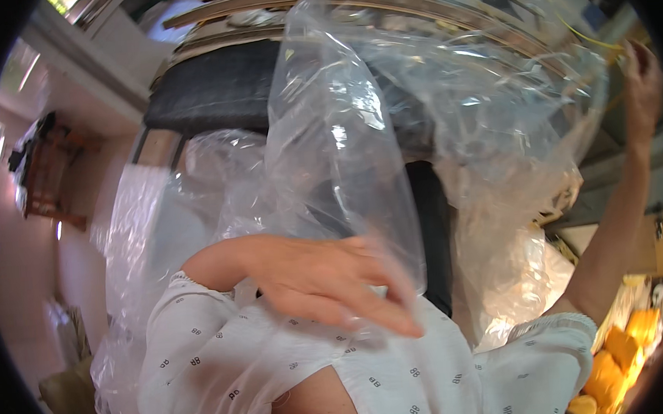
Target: Placing a large plastic sheet over a black foam product for packaging.
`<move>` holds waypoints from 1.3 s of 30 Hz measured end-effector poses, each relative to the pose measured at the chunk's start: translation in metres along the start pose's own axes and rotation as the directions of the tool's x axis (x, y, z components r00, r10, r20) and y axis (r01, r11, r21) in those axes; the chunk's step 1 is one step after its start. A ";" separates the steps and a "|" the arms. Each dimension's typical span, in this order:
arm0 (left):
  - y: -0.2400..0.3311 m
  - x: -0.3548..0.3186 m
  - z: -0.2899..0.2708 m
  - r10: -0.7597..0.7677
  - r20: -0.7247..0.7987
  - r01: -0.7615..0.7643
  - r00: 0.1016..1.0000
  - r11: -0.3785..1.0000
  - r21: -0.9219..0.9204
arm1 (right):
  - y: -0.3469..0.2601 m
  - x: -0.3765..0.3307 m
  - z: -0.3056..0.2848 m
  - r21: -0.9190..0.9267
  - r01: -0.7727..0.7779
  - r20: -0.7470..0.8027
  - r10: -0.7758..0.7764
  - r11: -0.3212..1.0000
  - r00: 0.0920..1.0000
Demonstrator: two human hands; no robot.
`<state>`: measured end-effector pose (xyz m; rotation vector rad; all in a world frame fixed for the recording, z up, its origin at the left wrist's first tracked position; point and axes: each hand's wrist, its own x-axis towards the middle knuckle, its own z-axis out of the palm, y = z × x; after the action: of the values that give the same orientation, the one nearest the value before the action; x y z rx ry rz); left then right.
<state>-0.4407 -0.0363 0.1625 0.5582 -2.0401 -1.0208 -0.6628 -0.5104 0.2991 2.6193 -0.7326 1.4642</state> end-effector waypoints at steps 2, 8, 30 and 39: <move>-0.020 0.030 0.010 -0.026 0.025 0.027 0.999 0.999 -0.024 | -0.152 -0.052 0.019 0.396 -0.295 0.289 0.187 0.870 0.939; -0.071 0.068 0.040 -0.181 0.063 0.184 0.981 0.982 -0.032 | -0.254 -0.153 0.081 0.370 -0.079 0.491 -0.123 0.925 0.862; -0.049 0.080 -0.060 0.135 -0.621 0.464 0.772 0.548 0.696 | -0.226 -0.209 0.075 0.636 -0.715 0.732 0.066 0.291 0.678; -0.066 0.045 -0.048 0.058 -0.772 0.401 0.633 0.828 0.392 | -0.257 -0.198 0.071 0.757 -0.565 0.608 -0.039 0.328 0.793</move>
<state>-0.4270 -0.1269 0.1468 1.2744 -1.4515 -0.1672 -0.5839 -0.2271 0.1446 4.1430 -0.3964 1.4764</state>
